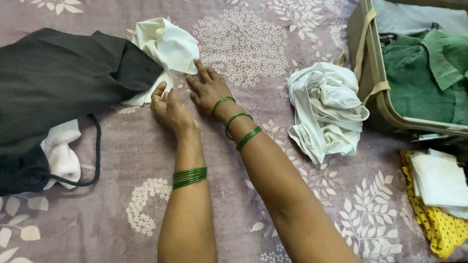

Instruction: The person folds several white and colored cloths by hand on a bed and places them into an open suitcase already containing folded green garments.

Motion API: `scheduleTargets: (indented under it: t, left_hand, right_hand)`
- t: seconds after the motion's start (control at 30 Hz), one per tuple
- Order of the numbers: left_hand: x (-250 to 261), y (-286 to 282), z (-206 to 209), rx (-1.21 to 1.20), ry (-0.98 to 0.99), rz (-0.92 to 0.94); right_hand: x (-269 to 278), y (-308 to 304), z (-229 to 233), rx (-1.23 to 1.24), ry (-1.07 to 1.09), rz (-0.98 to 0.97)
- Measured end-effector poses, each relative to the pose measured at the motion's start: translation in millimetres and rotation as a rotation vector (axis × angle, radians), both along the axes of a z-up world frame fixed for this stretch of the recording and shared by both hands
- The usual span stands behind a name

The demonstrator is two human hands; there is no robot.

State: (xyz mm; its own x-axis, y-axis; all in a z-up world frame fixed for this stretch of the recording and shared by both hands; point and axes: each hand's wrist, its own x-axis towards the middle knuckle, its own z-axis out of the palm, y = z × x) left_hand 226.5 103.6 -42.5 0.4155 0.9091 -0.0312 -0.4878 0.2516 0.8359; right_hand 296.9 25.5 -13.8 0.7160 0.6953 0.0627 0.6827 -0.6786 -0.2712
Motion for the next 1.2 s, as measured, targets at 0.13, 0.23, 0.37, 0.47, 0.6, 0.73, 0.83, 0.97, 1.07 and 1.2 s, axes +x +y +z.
scheduleTargets:
  t: [0.13,0.23,0.37,0.47,0.6,0.73,0.83,0.97,1.07,1.2]
  left_hand:
    - [5,0,0,0.082,-0.046,0.027]
    - [2,1,4,-0.016,-0.139,-0.091]
    - [-2,-4,17,0.067,-0.050,-0.090]
    - [-7,-12,30,0.317,0.060,-0.020]
    - [-14,-29,52,0.477,0.215,-0.050]
    - [-20,-50,80,0.606,0.055,-0.165]
    - [-35,-71,107,0.715,0.072,-0.352]
    - [-48,-120,130,1.023,0.115,-0.755]
    - [-61,-159,128,1.268,-0.040,-0.858]
    - [-80,-196,116,1.499,-0.064,-1.107]
  right_hand:
    - [7,5,9,-0.227,-0.047,-0.018]
    - [11,-7,-7,-0.163,-0.065,-0.005]
    - [4,-55,-24,0.036,-0.166,0.095]
    - [-32,-114,-15,0.231,-0.009,0.029]
    - [-94,-190,16,0.306,0.033,0.065]
    - [-150,-261,50,0.375,0.127,0.007]
    - [-176,-323,72,0.725,0.283,-0.109]
    - [-186,-405,89,1.166,0.359,-0.287]
    - [-189,-458,83,1.446,0.351,-0.529]
    - [-193,-489,55,1.215,0.283,-0.780]
